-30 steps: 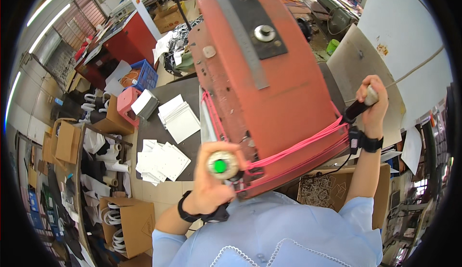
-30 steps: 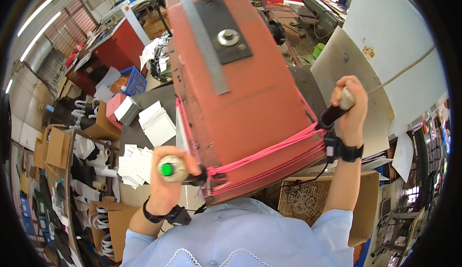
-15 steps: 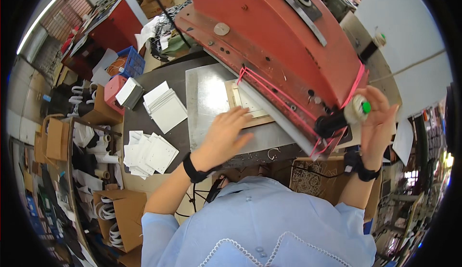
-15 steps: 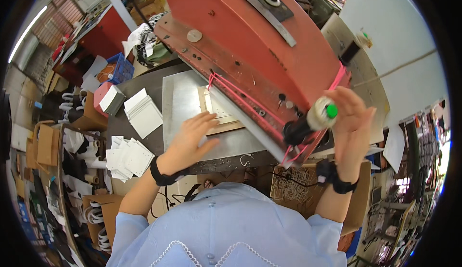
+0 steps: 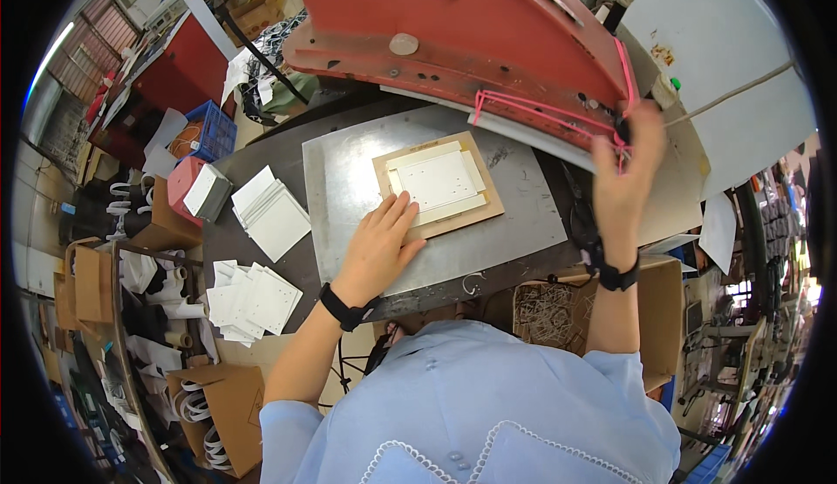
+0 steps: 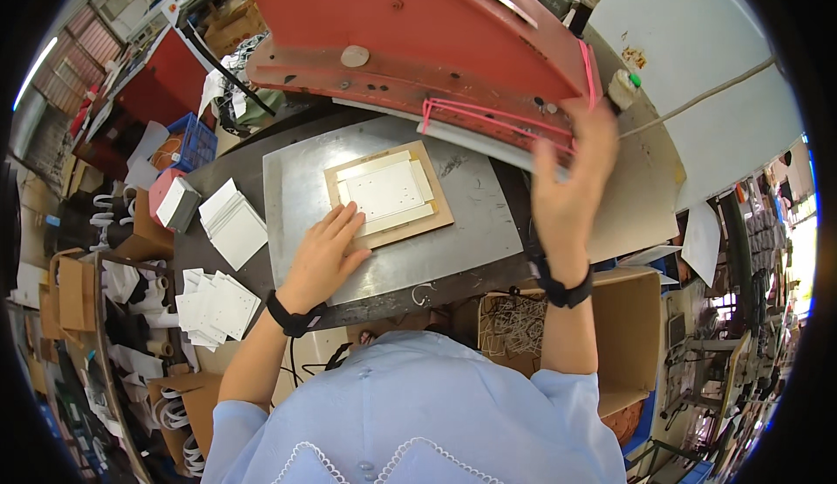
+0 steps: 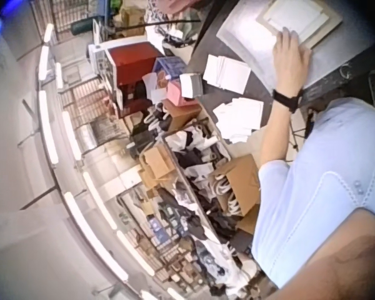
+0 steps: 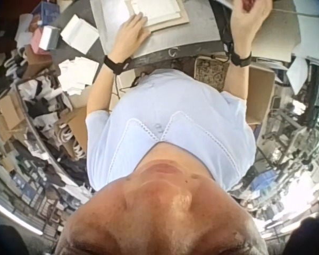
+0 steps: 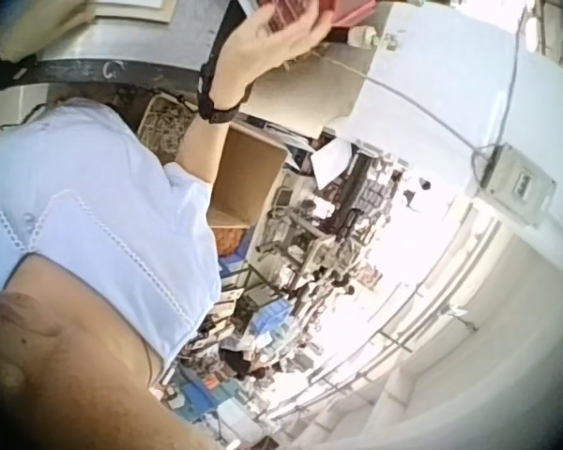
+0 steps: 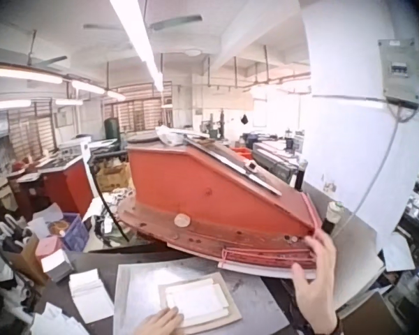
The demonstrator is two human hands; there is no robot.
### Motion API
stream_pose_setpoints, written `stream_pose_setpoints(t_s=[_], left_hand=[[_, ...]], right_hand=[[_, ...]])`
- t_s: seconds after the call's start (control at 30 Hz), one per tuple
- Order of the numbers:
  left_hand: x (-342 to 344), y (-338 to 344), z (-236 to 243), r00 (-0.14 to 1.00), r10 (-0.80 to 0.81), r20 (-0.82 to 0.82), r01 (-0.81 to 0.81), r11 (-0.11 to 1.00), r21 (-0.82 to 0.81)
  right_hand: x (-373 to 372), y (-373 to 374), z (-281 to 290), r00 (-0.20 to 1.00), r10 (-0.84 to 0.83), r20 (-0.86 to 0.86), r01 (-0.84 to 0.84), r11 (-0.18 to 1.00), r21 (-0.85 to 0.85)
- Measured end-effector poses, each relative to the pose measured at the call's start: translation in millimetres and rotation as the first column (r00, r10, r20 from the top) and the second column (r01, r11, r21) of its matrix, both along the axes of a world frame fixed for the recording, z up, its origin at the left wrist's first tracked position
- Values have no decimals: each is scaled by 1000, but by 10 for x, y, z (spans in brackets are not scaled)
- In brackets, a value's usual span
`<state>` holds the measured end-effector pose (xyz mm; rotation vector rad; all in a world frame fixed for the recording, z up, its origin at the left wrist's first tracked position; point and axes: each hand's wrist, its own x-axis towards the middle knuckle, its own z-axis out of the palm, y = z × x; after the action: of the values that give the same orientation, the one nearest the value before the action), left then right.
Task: Using a manual die-cutting machine to cut shapes from leather or paper sheets.
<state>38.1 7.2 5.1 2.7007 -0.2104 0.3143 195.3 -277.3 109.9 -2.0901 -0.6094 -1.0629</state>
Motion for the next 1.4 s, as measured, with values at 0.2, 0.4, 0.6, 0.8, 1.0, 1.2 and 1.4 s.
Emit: stream_pose_setpoints(t_s=[0.2, 0.4, 0.6, 0.8, 1.0, 1.2, 1.4], left_hand=[[-26, -25, -48, 1000, -4, 6, 4, 1000, 18], [-44, -50, -67, 1000, 10, 5, -10, 1000, 17], [-54, -56, -124, 999, 14, 36, -13, 1000, -23], [-96, -59, 288, 923, 272, 272, -151, 907, -393], [-401, -52, 541, 979, -52, -200, -130, 596, -792], [-695, -127, 693, 968, -205, -144, 16, 625, -780], [-694, -33, 520, 969, 233, -79, -167, 386, -907]], right_hand=[[104, 622, -1044, 809, 243, -536, -414, 882, -226], [6, 872, -1103, 794, 156, -587, -365, 895, -256], [-122, 928, -945, 424, 512, -747, -407, 845, 347], [-531, 837, -542, 258, 679, -688, -473, 709, 522], [-745, 587, -503, -6, 770, -638, -427, 575, 698], [-839, 568, -688, -256, 724, -640, -270, 583, 767], [-1003, 619, -893, 37, 744, -668, -359, 633, 686]])
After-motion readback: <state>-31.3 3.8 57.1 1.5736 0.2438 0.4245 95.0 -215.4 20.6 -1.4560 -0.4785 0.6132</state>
